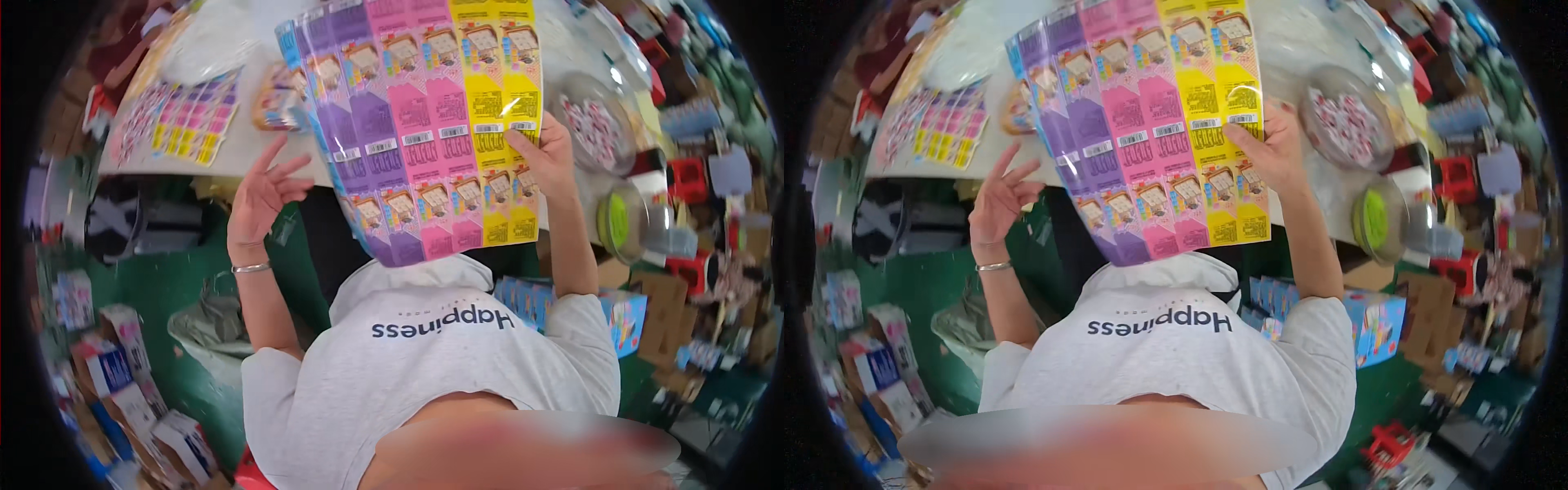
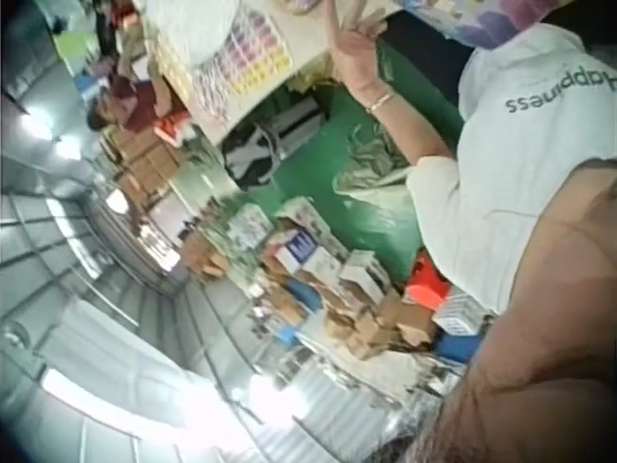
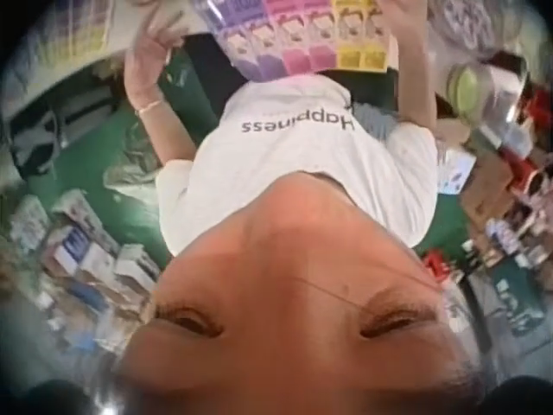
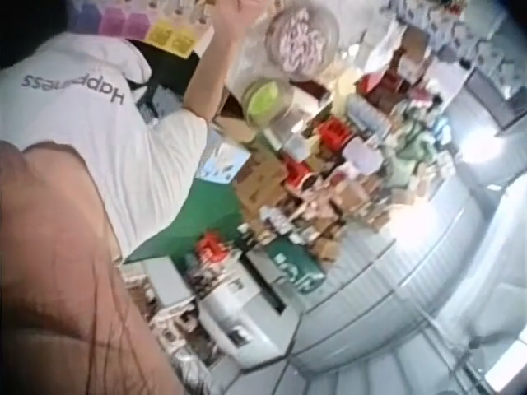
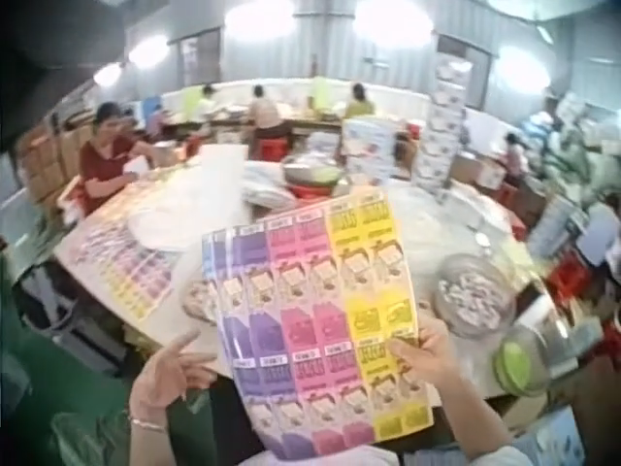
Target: Organizing small white blocks into plastic trays and applying labels/stickers to create toy sets.
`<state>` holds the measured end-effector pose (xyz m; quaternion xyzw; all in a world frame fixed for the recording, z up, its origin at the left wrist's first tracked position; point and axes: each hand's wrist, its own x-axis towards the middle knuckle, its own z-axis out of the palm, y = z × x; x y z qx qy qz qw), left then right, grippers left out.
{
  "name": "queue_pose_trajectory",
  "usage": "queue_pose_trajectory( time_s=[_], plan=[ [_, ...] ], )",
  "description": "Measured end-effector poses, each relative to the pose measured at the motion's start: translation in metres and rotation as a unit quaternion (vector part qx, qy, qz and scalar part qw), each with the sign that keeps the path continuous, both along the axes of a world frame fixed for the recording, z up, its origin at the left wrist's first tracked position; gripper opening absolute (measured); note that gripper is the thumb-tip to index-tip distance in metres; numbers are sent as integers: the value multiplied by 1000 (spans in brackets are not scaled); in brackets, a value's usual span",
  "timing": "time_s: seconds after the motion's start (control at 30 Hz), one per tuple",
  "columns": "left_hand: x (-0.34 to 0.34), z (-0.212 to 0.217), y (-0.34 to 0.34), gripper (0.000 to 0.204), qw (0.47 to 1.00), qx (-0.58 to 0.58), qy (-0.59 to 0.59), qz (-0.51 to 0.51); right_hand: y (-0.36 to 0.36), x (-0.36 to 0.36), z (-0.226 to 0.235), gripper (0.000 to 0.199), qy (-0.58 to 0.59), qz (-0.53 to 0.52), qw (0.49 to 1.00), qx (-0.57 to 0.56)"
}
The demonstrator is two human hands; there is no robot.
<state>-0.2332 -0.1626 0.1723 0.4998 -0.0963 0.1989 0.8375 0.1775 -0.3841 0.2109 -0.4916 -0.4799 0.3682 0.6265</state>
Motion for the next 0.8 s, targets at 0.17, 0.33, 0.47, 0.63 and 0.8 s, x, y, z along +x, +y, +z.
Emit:
queue_pose_trajectory(
  time_s=[0.17,0.33,0.47,0.63,0.8],
  plan=[
    [83,-30,-8,75,916,152,269,255,-43,-12,-8,30,29,-81,996,15],
    [91,-86,60,71,996,-70,50,-22,-18,-46,-6,44,70,-105,989,79],
    [73,-87,93,25,985,-69,125,97,-11,-64,-9,62,82,-191,972,110],
    [56,-35,88,19,945,4,177,277,-1,-61,-19,80,22,-176,972,153],
    [52,-28,84,24,943,-7,145,298,3,-55,-26,65,14,-164,976,144]
  ],
)
